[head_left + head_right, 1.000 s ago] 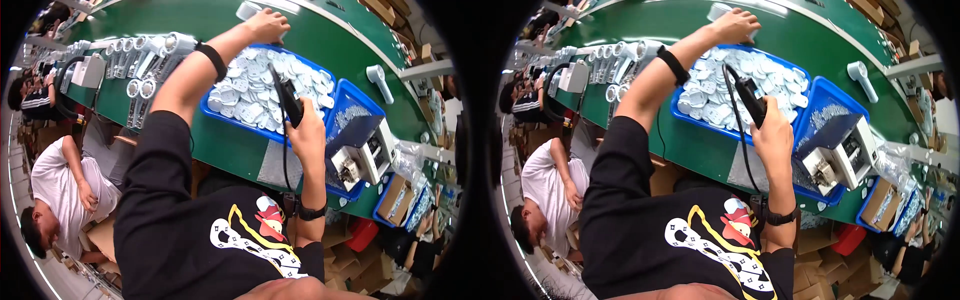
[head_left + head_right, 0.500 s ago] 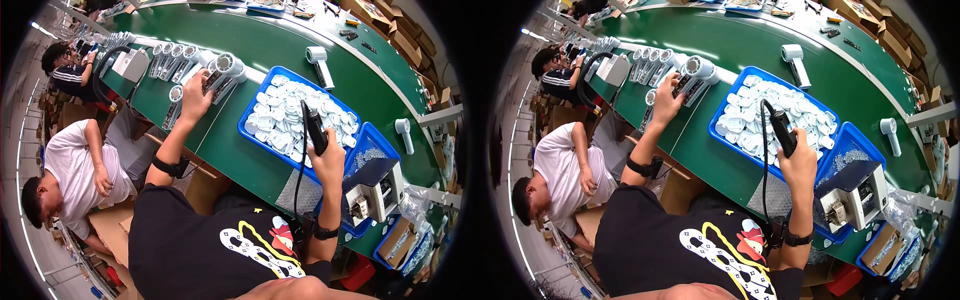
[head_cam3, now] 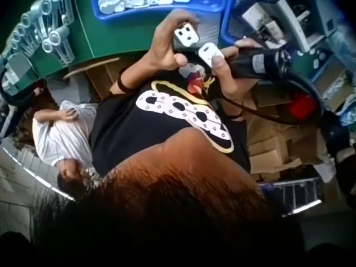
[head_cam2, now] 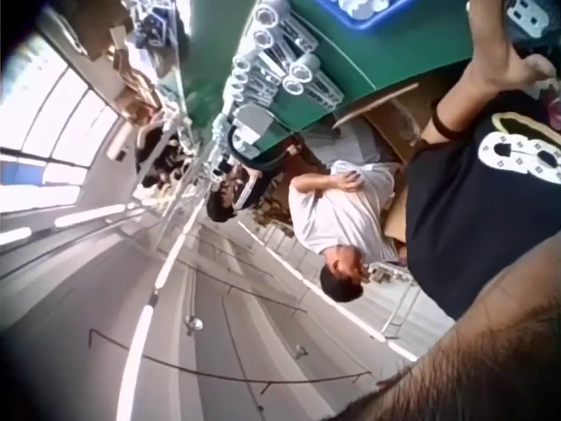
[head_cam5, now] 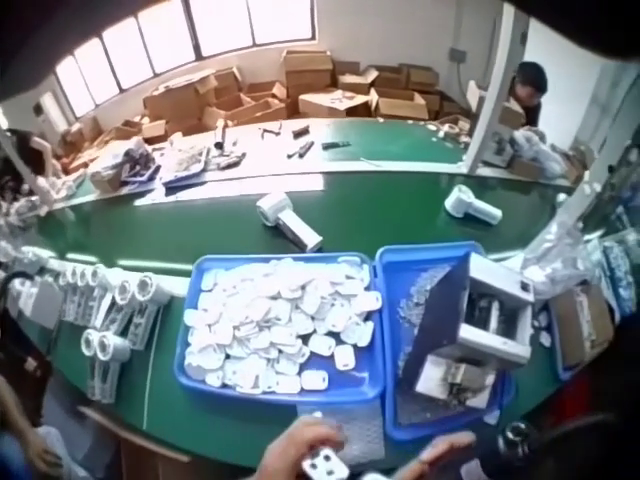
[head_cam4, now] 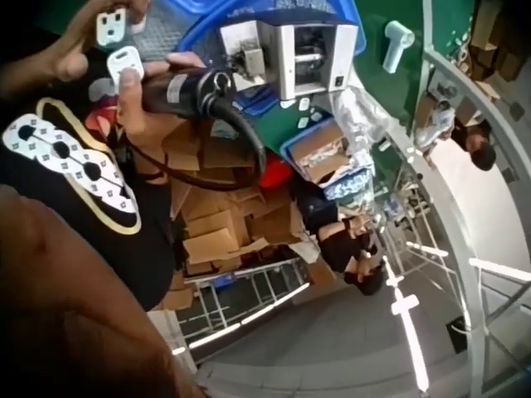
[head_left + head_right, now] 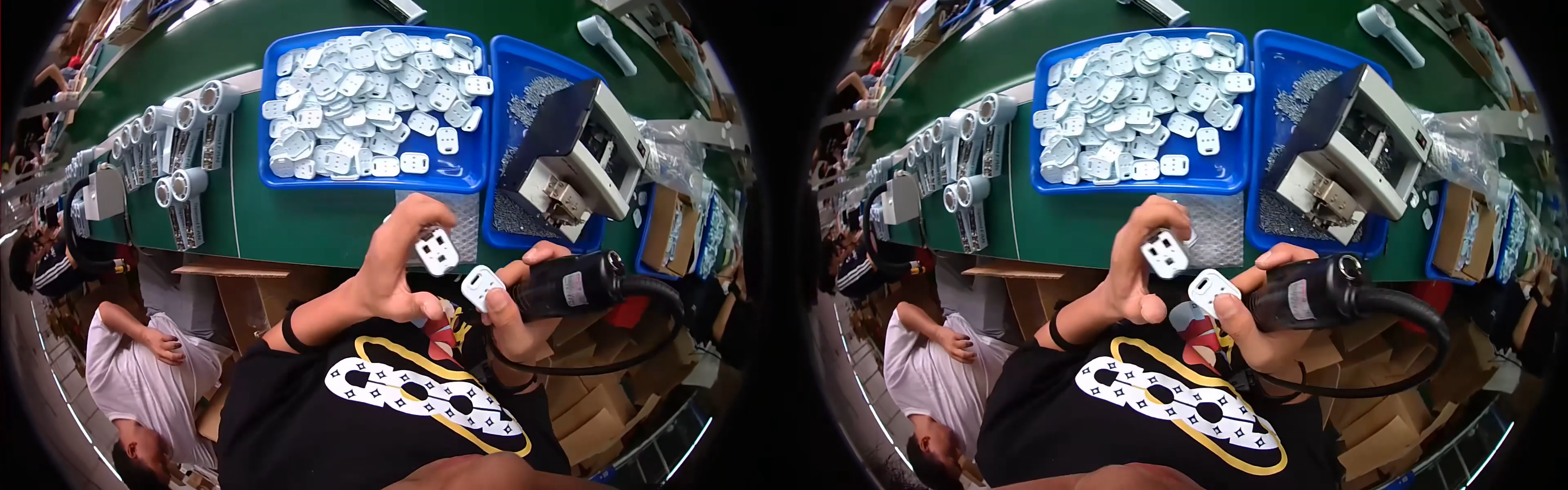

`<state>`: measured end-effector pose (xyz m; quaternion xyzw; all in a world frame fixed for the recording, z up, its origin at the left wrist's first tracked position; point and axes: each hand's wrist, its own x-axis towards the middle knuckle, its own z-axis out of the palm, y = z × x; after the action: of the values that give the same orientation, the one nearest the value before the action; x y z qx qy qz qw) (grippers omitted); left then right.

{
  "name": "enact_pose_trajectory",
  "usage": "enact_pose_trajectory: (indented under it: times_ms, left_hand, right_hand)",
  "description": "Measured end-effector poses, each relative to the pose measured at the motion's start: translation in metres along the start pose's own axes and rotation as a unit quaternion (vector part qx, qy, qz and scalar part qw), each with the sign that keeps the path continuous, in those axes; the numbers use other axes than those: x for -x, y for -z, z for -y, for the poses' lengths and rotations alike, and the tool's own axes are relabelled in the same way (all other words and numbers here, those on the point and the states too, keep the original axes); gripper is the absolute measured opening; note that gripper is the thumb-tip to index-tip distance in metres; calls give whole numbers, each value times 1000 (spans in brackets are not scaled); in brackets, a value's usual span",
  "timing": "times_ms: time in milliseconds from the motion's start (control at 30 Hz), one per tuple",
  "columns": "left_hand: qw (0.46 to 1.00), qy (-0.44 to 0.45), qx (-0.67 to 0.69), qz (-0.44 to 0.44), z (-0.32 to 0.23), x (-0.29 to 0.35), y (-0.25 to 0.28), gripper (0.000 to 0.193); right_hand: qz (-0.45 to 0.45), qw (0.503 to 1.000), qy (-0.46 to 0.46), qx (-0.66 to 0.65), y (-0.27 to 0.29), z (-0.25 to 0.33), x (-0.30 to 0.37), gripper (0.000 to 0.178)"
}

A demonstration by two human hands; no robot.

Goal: The person picks up a fan part and a white cover, fits them together, and secures the assembly by driving a screw into the cover with a power screwdriver. They then set the completed fan aside and repeat the process with another set of parts.

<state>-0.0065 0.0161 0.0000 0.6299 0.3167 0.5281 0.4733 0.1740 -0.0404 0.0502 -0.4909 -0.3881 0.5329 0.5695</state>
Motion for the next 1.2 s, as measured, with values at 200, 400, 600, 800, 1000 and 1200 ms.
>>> enact_pose_trajectory:
  times_ms: [200,400,600,800,1000,1200]
  left_hand:
    - [994,-12,-19,108,22,7,-39,41]
    - [999,9,18,42,35,4,-49,39]
    - [998,-54,-20,14,35,2,-60,42]
    - [997,-38,-47,46,39,0,-63,48]
    - [997,-46,-48,40,40,1,-61,47]
    - [997,-45,-45,41,37,-2,-63,45]
  right_hand:
    - [-24,991,-14,131,16,-28,6,46]
    - [-83,959,267,41,23,2,-26,41]
    - [-156,905,375,129,47,26,-75,34]
    - [-63,956,280,-56,36,47,-30,38]
    - [-15,951,304,-60,8,68,-23,38]
    - [40,959,279,-29,6,64,-34,41]
